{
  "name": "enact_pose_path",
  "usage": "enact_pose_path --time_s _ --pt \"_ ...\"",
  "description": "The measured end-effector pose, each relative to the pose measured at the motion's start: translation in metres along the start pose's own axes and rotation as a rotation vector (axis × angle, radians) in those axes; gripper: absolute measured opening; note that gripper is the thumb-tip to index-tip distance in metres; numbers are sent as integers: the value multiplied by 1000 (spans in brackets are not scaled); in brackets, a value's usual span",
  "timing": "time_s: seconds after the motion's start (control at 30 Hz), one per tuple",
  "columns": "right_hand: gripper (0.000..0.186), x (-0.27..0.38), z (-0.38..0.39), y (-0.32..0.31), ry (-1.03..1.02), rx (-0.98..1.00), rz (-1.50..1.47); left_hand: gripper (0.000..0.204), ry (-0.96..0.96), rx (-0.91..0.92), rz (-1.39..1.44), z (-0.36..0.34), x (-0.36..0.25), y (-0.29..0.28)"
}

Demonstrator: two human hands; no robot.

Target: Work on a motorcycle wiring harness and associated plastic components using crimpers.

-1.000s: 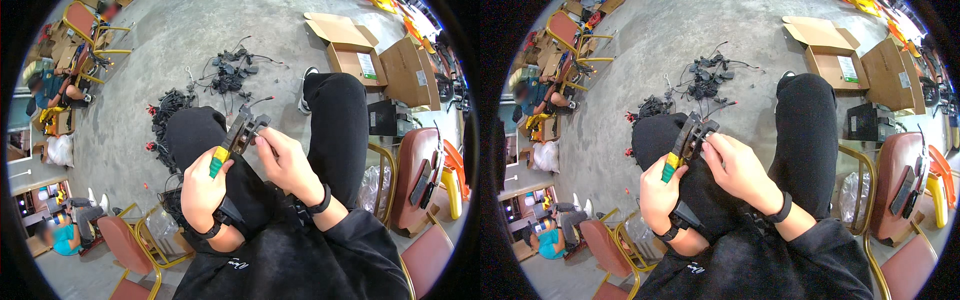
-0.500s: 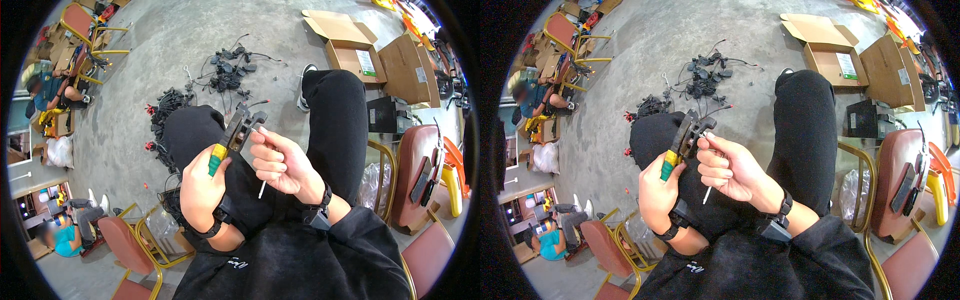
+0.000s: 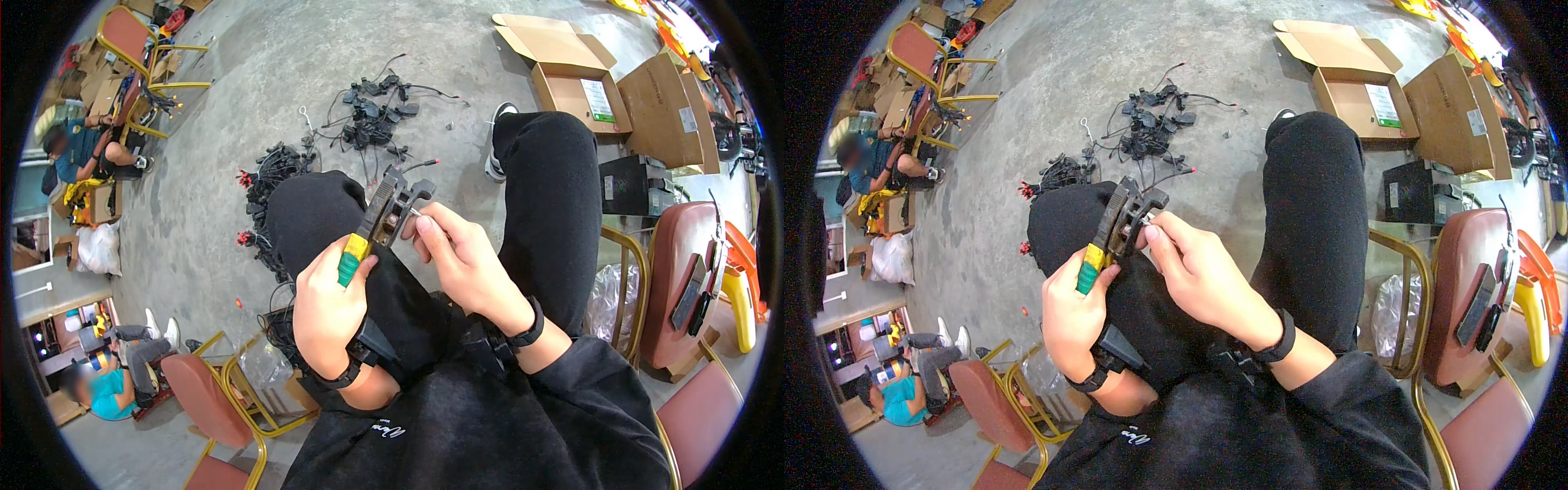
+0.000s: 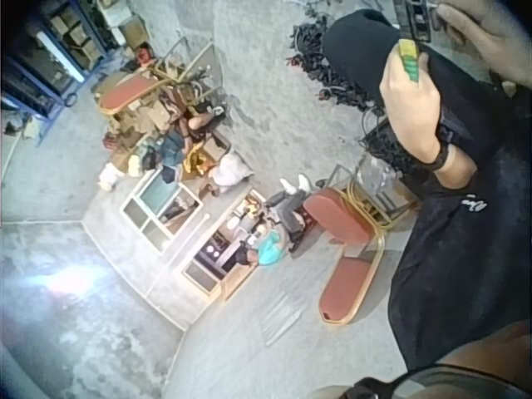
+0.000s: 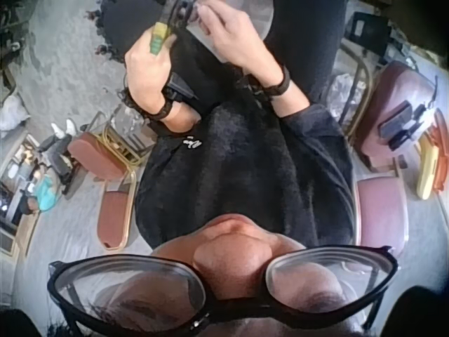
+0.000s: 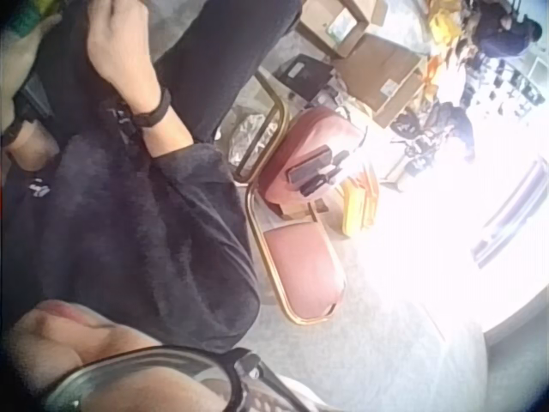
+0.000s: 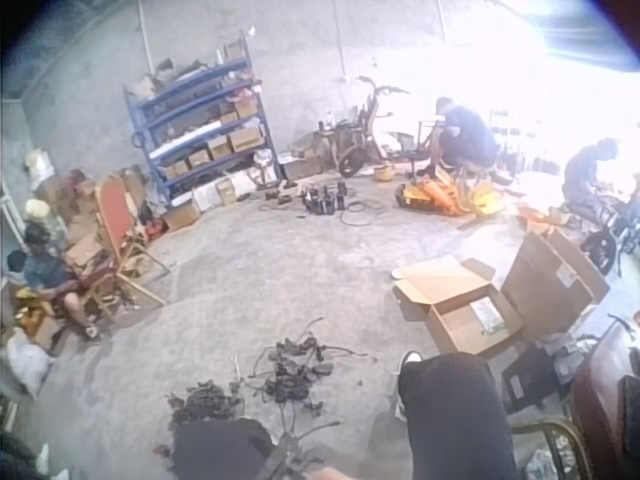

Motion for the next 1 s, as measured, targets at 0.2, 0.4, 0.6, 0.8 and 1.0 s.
enact_pose_path --time_s 0.2,0.4,0.6,0.8,1.0 --pt "30 -21 6 26 538 293 -1241 23 -7 17 16 -1 -1 3" --pt "27 -21 8 27 718 400 -1830 23 33 -17 -40 0 -4 8" --pt "19 1 -5 -8 -105 -99 178 26 46 -19 -14 -1 -5 4" --pt "26 -13 -2 -1 220 51 -229 28 6 -19 -21 -1 -1 3" --pt "29 -25 2 17 507 238 -1082 24 1 -11 -6 0 -3 4"
Point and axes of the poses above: each hand's wrist, its own z-axis away from the middle knuckle, its own y-axis out of the palm, x = y × z, the point moved 6 cm from there along -z, towards the middle knuckle, and after that the axes turned 1 degree about -z, right-handed, at the moved point
